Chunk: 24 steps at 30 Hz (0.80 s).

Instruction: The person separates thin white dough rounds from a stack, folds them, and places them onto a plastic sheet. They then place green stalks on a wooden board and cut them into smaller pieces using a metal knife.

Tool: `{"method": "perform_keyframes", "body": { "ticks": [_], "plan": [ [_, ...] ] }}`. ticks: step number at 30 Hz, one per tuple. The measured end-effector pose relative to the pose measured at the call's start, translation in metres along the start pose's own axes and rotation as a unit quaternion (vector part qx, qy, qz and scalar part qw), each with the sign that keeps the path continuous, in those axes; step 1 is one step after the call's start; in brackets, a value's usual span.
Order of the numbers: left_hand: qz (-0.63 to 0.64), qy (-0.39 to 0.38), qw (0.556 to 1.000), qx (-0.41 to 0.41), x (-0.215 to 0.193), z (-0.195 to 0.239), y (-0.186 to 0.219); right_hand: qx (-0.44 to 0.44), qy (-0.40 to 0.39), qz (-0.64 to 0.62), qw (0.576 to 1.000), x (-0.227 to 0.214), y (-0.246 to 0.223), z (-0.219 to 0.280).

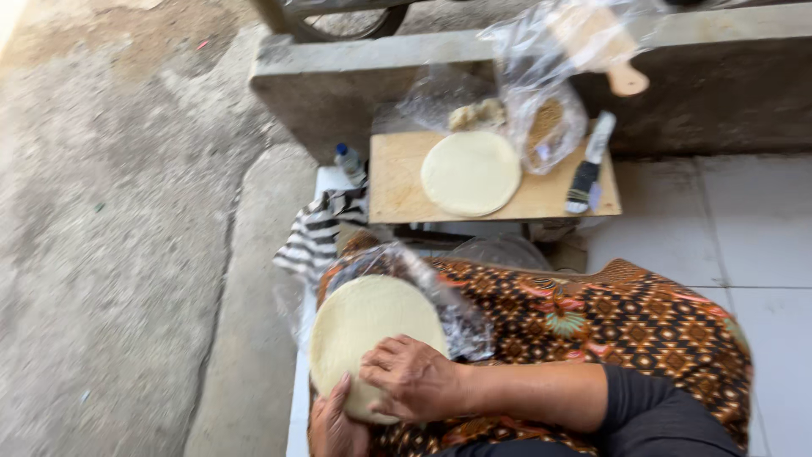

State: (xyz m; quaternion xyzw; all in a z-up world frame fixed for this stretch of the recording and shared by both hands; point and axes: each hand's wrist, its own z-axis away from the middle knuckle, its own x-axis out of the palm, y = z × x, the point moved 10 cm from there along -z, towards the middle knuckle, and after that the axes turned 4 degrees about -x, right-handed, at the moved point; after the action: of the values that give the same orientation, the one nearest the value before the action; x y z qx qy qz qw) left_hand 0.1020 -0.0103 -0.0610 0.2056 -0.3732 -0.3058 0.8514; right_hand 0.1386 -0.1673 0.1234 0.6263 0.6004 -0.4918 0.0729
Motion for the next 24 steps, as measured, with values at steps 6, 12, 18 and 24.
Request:
{"method": "perform_keyframes", "body": {
  "ticks": [6,12,18,24],
  "plan": [
    [0.044,-0.073,0.996,-0.014,0.027,0.025,-0.003,0.038,-0.029,0.014,0.999,0.020,0.000,0.001],
    [0.087,-0.119,0.989,0.000,0.041,0.040,0.009,0.071,-0.021,0.007,0.997,0.029,0.009,0.006],
    [0.134,-0.167,0.977,-0.011,0.044,0.044,0.012,0.073,-0.035,-0.012,0.997,0.032,0.004,0.000],
    [0.119,-0.166,0.978,-0.032,0.044,0.046,0.011,0.096,-0.028,-0.062,0.993,0.040,0.020,0.007]
  ]
}}
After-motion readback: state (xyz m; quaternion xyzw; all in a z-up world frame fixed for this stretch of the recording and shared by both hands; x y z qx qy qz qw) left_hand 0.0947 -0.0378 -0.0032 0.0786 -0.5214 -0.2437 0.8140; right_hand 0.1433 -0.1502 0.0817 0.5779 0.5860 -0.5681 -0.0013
